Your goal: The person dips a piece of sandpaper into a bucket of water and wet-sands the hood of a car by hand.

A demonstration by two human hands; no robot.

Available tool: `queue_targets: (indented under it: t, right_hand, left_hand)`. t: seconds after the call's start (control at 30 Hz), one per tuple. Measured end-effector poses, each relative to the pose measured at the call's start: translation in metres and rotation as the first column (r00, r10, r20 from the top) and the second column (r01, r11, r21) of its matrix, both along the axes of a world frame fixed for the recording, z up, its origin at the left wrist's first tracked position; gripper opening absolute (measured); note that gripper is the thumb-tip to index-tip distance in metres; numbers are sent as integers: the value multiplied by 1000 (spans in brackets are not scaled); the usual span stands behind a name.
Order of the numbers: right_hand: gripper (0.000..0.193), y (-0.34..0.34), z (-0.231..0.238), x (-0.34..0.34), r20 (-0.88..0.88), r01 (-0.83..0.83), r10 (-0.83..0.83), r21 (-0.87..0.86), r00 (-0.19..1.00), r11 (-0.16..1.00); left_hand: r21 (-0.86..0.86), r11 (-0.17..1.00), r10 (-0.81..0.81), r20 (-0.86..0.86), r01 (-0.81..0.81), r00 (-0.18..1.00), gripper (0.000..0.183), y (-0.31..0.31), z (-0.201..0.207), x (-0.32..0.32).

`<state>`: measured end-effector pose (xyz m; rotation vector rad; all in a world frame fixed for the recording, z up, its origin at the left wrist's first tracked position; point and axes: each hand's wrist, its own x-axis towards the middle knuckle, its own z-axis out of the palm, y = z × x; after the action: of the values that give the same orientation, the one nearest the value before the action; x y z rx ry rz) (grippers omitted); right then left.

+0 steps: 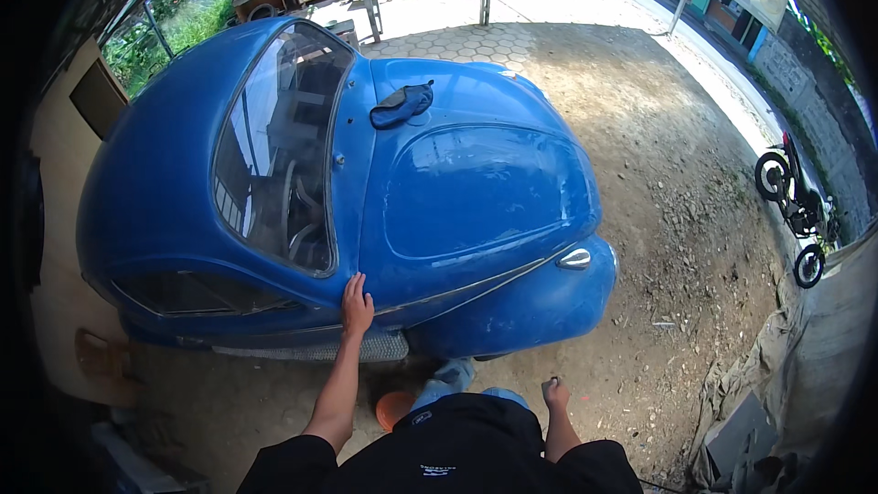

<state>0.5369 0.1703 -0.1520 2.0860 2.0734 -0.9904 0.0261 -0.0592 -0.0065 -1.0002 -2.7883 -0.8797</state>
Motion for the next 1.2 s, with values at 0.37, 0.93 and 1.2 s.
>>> queue_targets:
  t: [0.37, 0.93, 1.2]
  right_hand:
    - [39, -125, 20, -4, -374, -346, 301, -58, 877, 936]
    - [57, -315, -26, 70, -167, 162, -387, -710, 907, 686]
    - [79, -425, -224, -105, -173, -389, 367, -631, 914, 671]
  left_hand:
    - [-528, 559, 346, 850, 640, 398, 32, -329, -133, 384]
    - [-498, 846, 530, 745, -190, 406, 27, -496, -123, 473]
    - [-667, 744, 587, 623, -42, 517, 41, -564, -229, 497]
